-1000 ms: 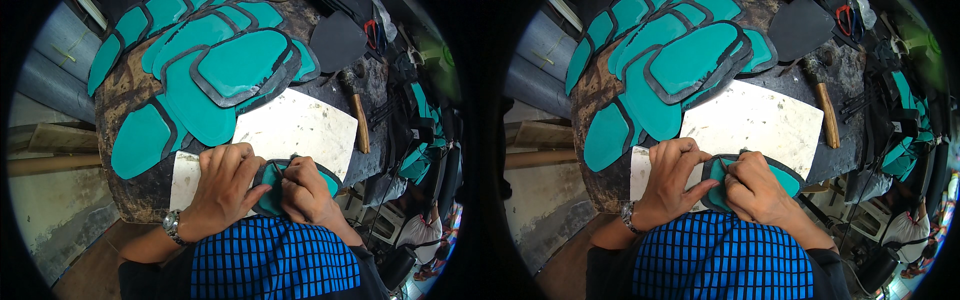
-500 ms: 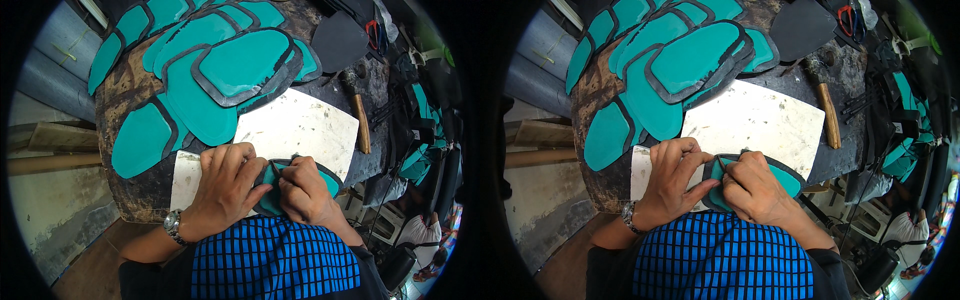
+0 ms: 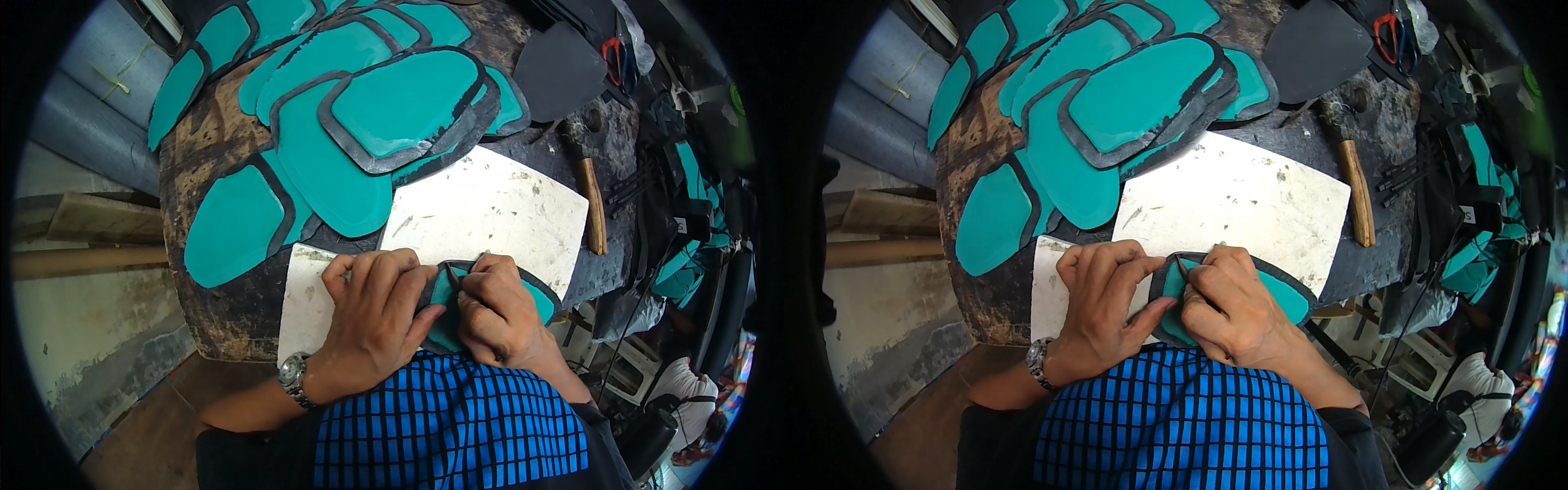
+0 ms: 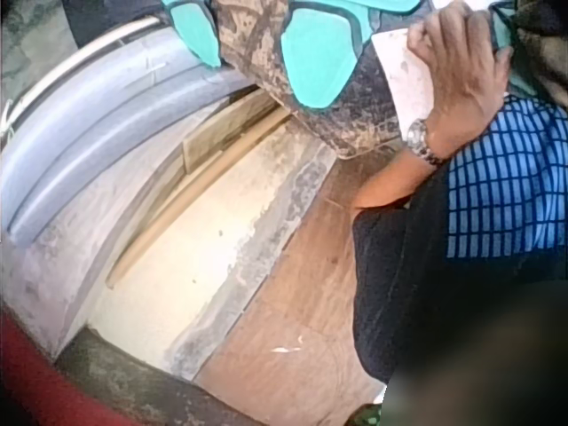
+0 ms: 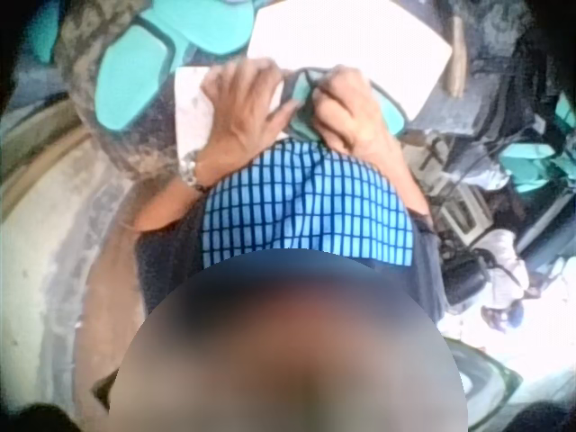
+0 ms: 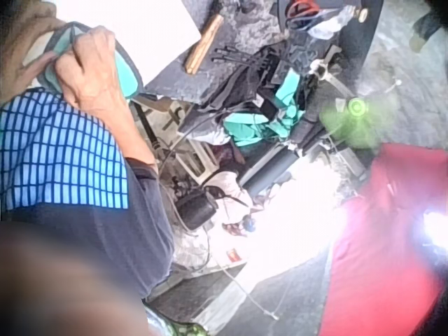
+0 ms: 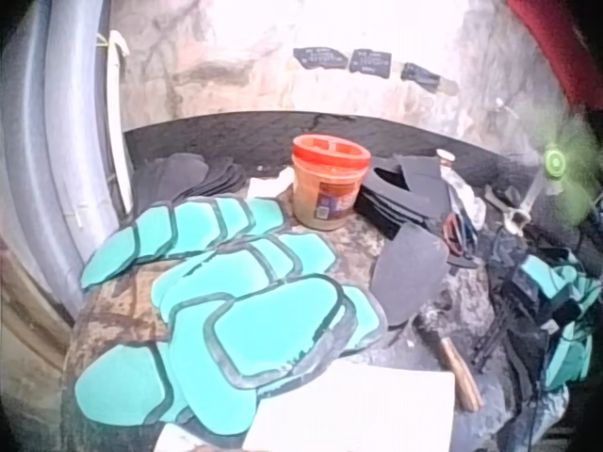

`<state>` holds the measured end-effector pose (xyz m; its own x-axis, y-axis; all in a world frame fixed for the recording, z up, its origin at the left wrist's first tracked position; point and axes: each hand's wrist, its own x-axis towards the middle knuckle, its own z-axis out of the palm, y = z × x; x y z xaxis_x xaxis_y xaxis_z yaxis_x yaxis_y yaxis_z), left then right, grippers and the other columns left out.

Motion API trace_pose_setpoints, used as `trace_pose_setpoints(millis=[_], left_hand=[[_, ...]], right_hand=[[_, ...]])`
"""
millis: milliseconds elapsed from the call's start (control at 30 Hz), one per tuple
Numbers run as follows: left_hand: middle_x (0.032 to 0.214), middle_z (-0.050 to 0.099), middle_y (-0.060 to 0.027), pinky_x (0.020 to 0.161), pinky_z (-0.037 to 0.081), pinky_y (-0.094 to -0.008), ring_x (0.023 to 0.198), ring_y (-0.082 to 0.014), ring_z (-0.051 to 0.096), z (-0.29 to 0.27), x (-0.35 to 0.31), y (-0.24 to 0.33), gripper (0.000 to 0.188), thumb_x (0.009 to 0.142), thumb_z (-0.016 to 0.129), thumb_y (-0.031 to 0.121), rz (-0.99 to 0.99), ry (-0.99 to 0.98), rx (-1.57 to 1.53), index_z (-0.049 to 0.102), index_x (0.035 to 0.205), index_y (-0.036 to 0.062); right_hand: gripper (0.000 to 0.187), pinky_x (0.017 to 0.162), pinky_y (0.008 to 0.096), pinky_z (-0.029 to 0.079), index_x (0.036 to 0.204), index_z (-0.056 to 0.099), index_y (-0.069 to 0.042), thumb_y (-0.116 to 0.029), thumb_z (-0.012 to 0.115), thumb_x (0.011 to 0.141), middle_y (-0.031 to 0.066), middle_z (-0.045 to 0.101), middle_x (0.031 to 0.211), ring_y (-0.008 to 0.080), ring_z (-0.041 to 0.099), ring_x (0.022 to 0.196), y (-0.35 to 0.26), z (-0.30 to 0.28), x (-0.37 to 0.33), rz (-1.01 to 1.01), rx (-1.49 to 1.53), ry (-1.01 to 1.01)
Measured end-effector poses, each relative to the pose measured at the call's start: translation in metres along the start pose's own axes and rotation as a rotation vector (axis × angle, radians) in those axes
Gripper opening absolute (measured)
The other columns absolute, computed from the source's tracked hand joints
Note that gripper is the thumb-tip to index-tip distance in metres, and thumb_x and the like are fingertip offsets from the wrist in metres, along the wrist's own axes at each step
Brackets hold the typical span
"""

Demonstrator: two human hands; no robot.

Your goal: The person assembles protective pads by aligning teal and black foam pieces, securing them with a black strap, and trimming excess material. They use a small metal tool to press edges, a hammer to flatten the assembly, and scissors to cut the strap and foam. The finished pads are stacked on the workbench.

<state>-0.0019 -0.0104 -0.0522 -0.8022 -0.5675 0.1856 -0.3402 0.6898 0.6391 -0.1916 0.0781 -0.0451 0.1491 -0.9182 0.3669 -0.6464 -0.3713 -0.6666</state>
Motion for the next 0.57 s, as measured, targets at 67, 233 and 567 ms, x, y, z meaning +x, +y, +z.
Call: trace_pose_setpoints(millis=[67,233,567], left_hand=[[0.116,0.053,-0.0070,0.097,0.024,-0.0460,0.109,-0.0224,0.047,0.0009,-0.0005,0.0005,0.044,0.085,0.077,0.022,0.002,0.012,0.004,0.060,0.121,0.0040],[0.115,0.055,-0.0086,0.096,0.027,-0.0439,0.108,-0.0236,0.048,-0.0001,-0.0008,0.0010,0.049,0.080,0.082,0.022,0.020,0.004,0.042,0.063,0.122,0.0052],[0.114,0.055,-0.0085,0.095,0.028,-0.0443,0.108,-0.0229,0.048,-0.0011,0.0002,0.0010,0.047,0.081,0.081,0.022,0.024,-0.001,0.035,0.063,0.121,0.0052]], right_hand=[[0.026,0.082,0.0453,0.048,0.081,0.056,0.000,-0.009,0.073,0.064,0.0146,0.055,0.089,0.0293,0.055,0.083,0.0009,-0.0004,-0.0008,-0.009,0.004,0.005],[0.024,0.083,0.0458,0.048,0.087,0.057,0.001,-0.004,0.073,0.070,0.0156,0.055,0.092,0.0293,0.055,0.085,0.0022,0.0005,-0.0026,-0.027,0.006,0.012],[0.024,0.084,0.0458,0.046,0.087,0.057,0.000,0.000,0.072,0.069,0.0146,0.055,0.094,0.0285,0.055,0.085,0.0011,-0.0015,-0.0029,0.004,0.006,-0.055]])
